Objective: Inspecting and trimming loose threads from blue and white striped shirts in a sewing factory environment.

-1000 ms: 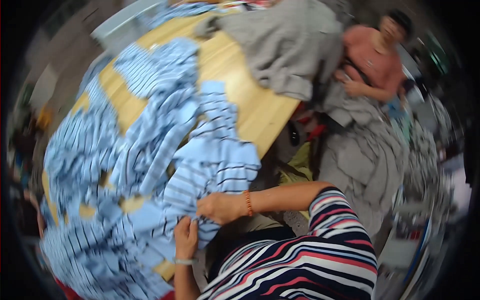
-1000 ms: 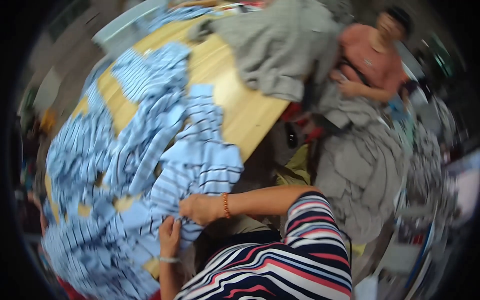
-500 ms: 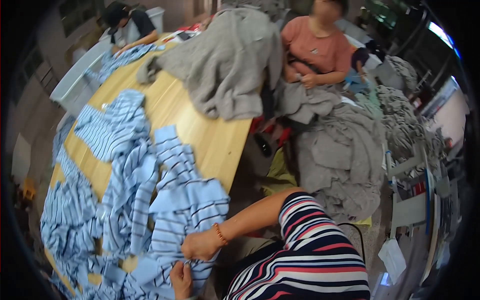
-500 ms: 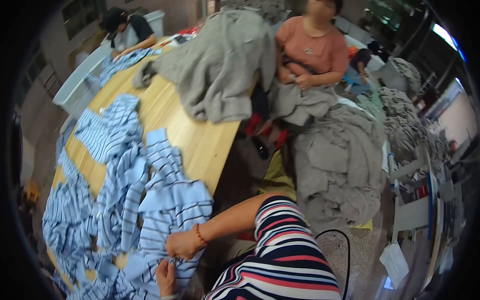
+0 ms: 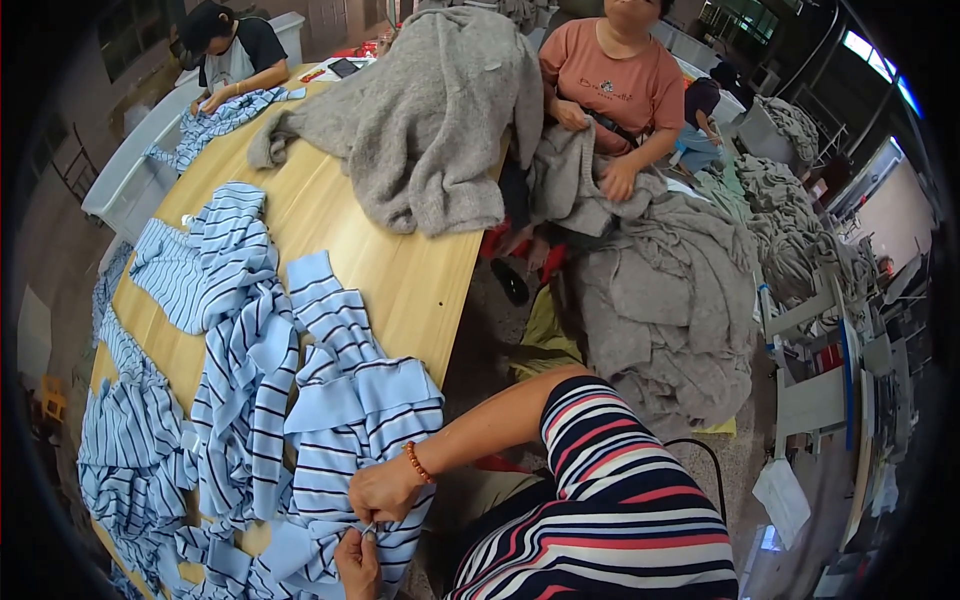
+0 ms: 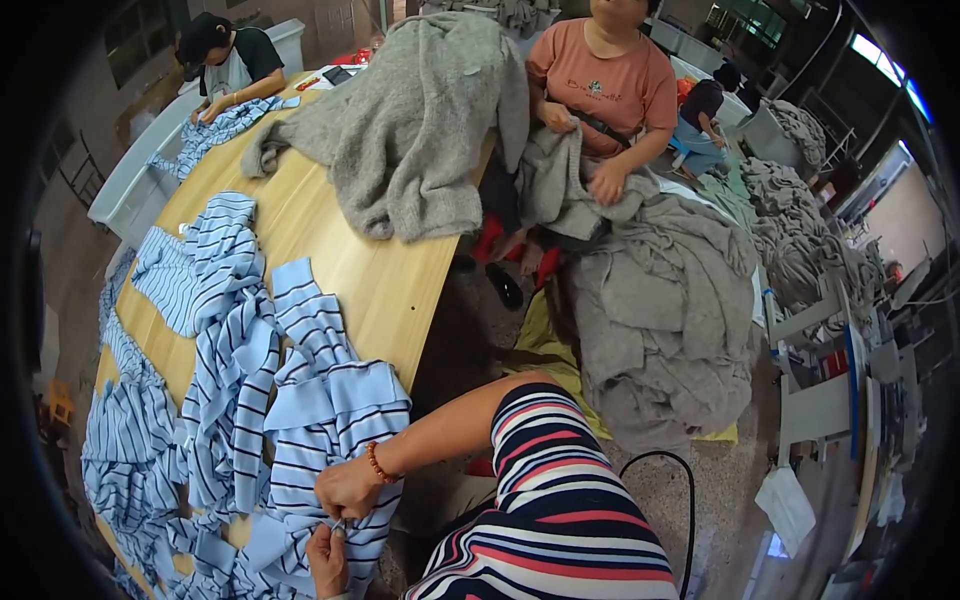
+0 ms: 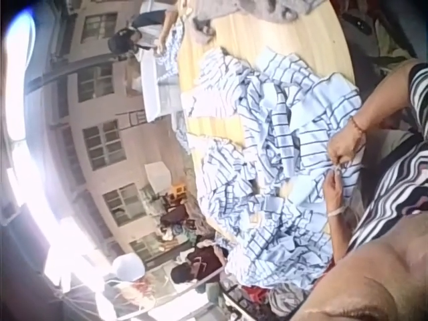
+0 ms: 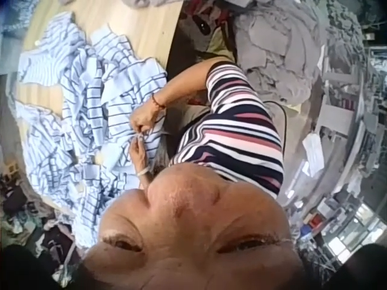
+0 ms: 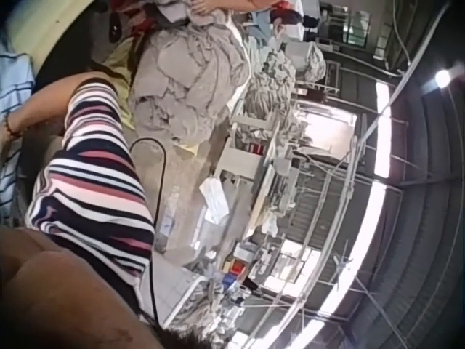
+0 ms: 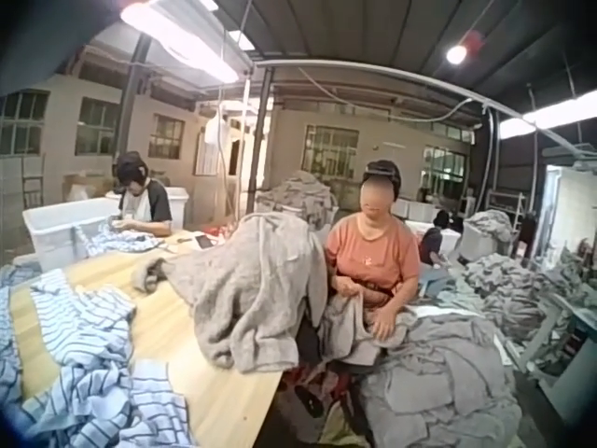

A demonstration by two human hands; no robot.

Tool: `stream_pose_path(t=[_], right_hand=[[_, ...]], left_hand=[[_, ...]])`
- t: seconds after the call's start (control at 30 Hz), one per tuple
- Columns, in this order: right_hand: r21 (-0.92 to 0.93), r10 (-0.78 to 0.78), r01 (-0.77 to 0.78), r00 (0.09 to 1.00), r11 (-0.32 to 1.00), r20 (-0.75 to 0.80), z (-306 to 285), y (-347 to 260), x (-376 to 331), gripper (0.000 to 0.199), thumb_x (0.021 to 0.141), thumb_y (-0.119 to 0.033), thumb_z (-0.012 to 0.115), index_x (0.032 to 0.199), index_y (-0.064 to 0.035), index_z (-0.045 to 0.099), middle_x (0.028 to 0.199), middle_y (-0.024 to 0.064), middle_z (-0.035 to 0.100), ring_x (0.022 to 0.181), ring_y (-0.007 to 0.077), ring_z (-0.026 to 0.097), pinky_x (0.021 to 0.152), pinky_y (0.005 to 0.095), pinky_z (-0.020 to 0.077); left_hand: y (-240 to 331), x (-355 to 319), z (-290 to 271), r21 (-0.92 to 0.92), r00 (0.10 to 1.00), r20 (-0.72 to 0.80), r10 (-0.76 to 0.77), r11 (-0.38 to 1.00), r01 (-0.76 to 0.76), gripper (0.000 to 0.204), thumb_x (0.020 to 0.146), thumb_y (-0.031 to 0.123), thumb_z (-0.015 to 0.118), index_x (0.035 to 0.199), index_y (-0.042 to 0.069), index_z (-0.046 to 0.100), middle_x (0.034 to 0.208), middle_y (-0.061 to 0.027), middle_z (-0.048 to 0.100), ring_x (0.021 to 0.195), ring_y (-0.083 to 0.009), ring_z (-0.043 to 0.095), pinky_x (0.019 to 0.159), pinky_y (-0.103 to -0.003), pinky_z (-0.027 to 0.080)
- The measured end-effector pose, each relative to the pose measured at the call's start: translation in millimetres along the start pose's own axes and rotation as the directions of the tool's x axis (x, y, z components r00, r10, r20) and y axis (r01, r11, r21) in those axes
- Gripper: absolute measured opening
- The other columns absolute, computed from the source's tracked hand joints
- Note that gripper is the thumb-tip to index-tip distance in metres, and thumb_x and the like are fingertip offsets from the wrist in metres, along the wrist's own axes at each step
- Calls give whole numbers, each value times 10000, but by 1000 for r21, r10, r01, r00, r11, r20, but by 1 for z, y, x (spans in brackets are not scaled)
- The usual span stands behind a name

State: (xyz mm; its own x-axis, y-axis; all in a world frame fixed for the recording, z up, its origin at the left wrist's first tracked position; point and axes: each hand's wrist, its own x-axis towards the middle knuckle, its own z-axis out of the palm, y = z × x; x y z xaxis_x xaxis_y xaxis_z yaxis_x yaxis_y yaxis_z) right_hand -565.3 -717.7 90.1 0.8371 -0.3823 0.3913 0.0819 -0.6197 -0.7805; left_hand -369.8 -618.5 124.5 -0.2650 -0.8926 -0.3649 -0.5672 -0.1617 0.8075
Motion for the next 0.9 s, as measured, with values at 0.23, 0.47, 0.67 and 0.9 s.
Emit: stream_pose_path(t=[0.23, 0.47, 0.67, 0.9], right_hand=[[37, 42, -44, 997, 998, 67, -7, -4, 2, 147, 599, -76, 608, 705, 1, 675, 667, 167, 635, 644, 333, 614, 580, 403, 473], [-14, 136, -136, 990, 991, 46, -3, -16, 2, 139, 631, -121, 619, 681, -2, 671, 643, 157, 633, 640, 329, 618, 573, 402, 479], [-100, 247, -251, 968, 963, -54, 23, -15, 5, 269, 681, -299, 622, 674, -30, 605, 699, 185, 614, 689, 384, 597, 626, 452, 477], [-30, 356, -362, 927, 932, -121, -22, -38, -11, 121, 770, -153, 685, 814, -54, 632, 755, 91, 612, 677, 242, 608, 590, 321, 468]], left_hand=[[-2, 3, 9, -41, 989, -113, 91, 995, -96, 315, 936, 251, 565, 787, -24, 593, 675, -42, 546, 614, -119, 435, 545, -294, 378], [-23, 4, 22, -192, 974, -163, 159, 963, -189, 230, 911, 9, 503, 714, 48, 389, 683, 59, 333, 634, -36, 301, 534, -207, 258], [-39, -2, 32, -109, 924, -358, 134, 977, -183, 276, 920, 114, 521, 695, 11, 399, 610, -50, 328, 592, -119, 320, 506, -309, 308], [19, -61, 13, -154, 942, -336, -24, 988, -30, 137, 836, 144, 649, 846, 10, 626, 680, 45, 522, 632, -48, 429, 556, -220, 363]])
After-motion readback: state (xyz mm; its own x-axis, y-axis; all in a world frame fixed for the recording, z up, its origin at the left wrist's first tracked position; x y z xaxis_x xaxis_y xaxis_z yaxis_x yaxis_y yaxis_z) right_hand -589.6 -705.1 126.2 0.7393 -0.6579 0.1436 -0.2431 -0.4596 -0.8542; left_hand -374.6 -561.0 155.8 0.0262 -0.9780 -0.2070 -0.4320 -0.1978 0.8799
